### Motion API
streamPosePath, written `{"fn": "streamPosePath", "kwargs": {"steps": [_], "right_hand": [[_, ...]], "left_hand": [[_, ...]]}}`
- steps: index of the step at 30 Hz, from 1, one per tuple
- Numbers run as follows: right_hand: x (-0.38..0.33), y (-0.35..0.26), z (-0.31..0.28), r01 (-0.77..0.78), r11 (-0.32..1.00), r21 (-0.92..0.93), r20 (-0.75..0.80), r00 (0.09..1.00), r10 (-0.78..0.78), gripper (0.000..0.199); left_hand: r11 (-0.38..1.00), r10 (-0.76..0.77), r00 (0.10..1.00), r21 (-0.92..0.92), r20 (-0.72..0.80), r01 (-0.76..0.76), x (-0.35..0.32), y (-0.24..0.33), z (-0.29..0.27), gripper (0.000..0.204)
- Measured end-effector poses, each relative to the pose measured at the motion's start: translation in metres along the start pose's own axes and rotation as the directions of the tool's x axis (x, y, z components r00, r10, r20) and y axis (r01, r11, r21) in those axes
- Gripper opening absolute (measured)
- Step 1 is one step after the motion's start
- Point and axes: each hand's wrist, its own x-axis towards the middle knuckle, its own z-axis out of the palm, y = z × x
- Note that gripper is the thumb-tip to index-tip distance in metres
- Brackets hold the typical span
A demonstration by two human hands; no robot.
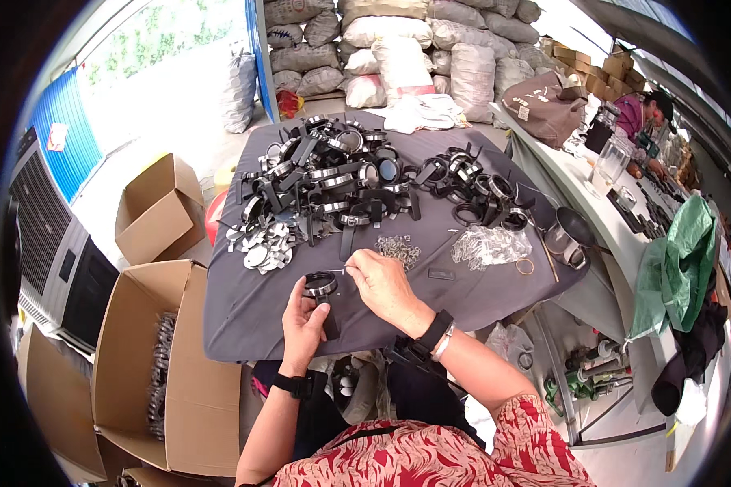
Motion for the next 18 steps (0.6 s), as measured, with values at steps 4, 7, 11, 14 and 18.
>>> {"fn": "streamPosePath", "kwargs": {"steps": [4, 7, 11, 14, 18], "right_hand": [[0.007, 0.001, 0.042, 0.129, 0.989, 0.068, -0.026, 0.991, -0.128, 0.009], [0.002, 0.008, 0.060, 0.240, 0.970, 0.031, 0.027, 0.970, -0.241, 0.011], [-0.011, 0.021, 0.064, 0.317, 0.948, -0.041, 0.118, 0.943, -0.310, 0.022], [-0.010, 0.018, 0.062, 0.334, 0.941, -0.060, 0.138, 0.936, -0.324, 0.022], [-0.007, 0.021, 0.060, 0.404, 0.909, -0.097, 0.137, 0.910, -0.390, 0.025]], "left_hand": [[0.999, 0.022, 1.000, 0.036, 0.001, -0.022, -0.004, -0.003, -0.006, 0.075], [0.999, 0.020, 1.000, 0.039, 0.011, -0.021, -0.006, 0.001, -0.006, 0.078], [1.000, 0.011, 1.000, 0.019, 0.012, -0.012, -0.004, -0.001, -0.003, 0.076], [1.000, 0.000, 1.000, 0.016, 0.002, -0.001, -0.003, -0.006, -0.006, 0.072], [0.999, -0.031, 1.000, 0.021, -0.006, 0.031, 0.000, -0.003, -0.004, 0.063]]}}
